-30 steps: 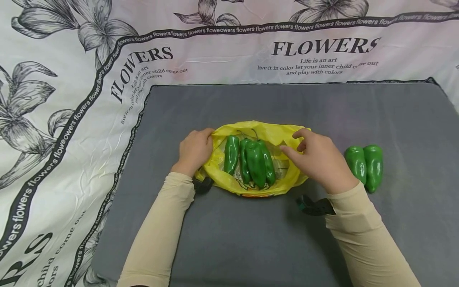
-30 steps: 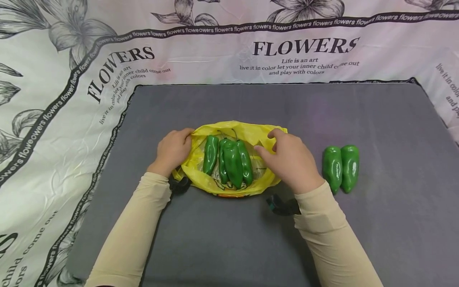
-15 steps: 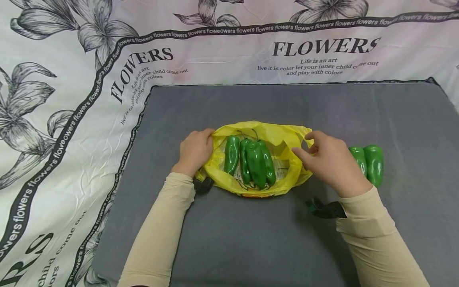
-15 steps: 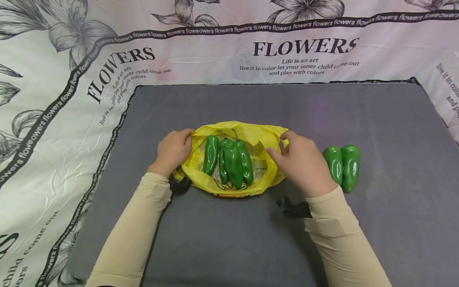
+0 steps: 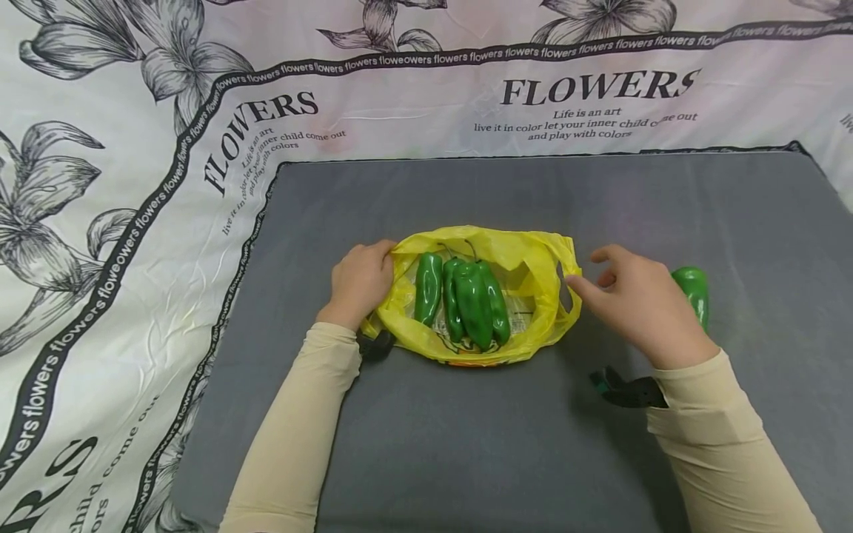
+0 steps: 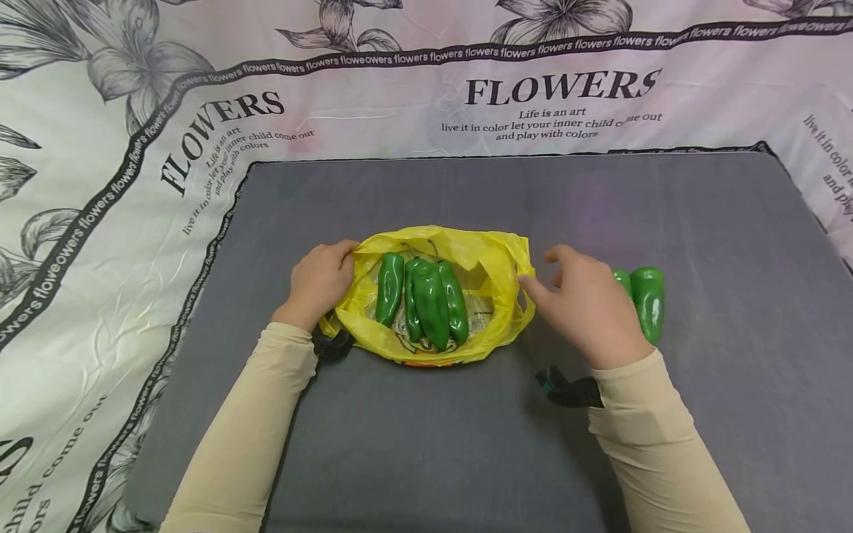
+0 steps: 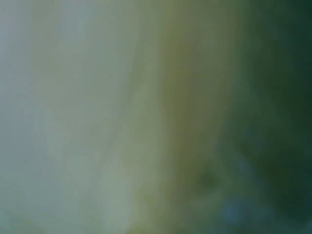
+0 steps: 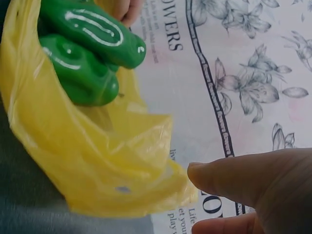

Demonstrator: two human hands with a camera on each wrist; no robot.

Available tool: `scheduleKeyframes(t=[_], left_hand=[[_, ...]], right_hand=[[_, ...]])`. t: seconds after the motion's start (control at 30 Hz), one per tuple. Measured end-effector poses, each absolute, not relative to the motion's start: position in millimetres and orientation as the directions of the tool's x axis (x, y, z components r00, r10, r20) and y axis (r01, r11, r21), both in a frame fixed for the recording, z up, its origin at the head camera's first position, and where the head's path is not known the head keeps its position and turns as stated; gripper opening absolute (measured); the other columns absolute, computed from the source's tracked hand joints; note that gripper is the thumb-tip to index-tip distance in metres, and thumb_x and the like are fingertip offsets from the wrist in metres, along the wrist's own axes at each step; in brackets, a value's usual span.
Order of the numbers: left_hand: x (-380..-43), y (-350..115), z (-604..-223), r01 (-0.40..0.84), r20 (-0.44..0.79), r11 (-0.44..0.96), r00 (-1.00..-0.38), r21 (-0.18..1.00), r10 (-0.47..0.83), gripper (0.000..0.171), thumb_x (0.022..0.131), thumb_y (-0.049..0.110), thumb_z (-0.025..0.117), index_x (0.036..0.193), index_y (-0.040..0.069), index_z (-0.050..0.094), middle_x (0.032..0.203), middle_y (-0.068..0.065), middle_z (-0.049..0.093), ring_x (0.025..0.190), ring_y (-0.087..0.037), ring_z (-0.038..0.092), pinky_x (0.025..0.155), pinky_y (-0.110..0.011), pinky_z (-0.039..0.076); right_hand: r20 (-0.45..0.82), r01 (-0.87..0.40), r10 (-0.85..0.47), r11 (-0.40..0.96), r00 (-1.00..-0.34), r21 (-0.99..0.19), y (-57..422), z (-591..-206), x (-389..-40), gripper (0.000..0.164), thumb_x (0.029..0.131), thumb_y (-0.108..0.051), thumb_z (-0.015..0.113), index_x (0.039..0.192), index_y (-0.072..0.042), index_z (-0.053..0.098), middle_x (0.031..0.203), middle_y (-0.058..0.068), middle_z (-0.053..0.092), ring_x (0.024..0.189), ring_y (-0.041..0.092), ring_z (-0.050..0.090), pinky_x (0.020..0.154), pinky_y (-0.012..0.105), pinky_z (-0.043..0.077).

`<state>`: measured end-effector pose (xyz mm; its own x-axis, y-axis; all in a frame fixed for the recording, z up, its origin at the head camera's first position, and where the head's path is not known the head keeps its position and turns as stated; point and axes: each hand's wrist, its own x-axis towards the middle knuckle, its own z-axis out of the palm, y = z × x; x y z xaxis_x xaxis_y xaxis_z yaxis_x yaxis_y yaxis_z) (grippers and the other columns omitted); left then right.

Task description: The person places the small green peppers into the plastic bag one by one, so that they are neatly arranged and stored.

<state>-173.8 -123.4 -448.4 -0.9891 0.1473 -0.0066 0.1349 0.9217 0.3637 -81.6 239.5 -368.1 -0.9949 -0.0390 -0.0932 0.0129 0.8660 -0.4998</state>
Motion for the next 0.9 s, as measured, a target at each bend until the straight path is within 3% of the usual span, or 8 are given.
scheduleKeyframes(t=[0.53,0.9], left_hand=[[-175,-124,-450,0.14,0.004,0.921,-0.989,0.364,0.148,0.04,0.112,0.026,0.041,0.143,0.023,0.067,0.126,-0.005,0.074,0.11,-0.029,0.066,0.08,-0.052,0.056],[-175,-124,-452,0.132,0.003,0.924,-0.99,0.36,0.141,0.039,0.112,0.026,0.042,0.142,0.022,0.068,0.125,-0.006,0.074,0.107,-0.029,0.066,0.08,-0.053,0.056]], right_hand=[[-0.144,0.098,0.036,0.886,-0.989,-0.453,269,-376,-74,0.078,0.102,-0.062,0.057,0.147,0.003,0.053,0.124,0.033,0.066,0.101,0.044,0.068,0.072,0.059,0.054],[-0.124,0.109,0.062,0.902,-0.99,-0.418,285,-386,-72,0.074,0.098,-0.051,0.07,0.143,0.005,0.055,0.122,0.032,0.066,0.101,0.045,0.065,0.07,0.057,0.053]])
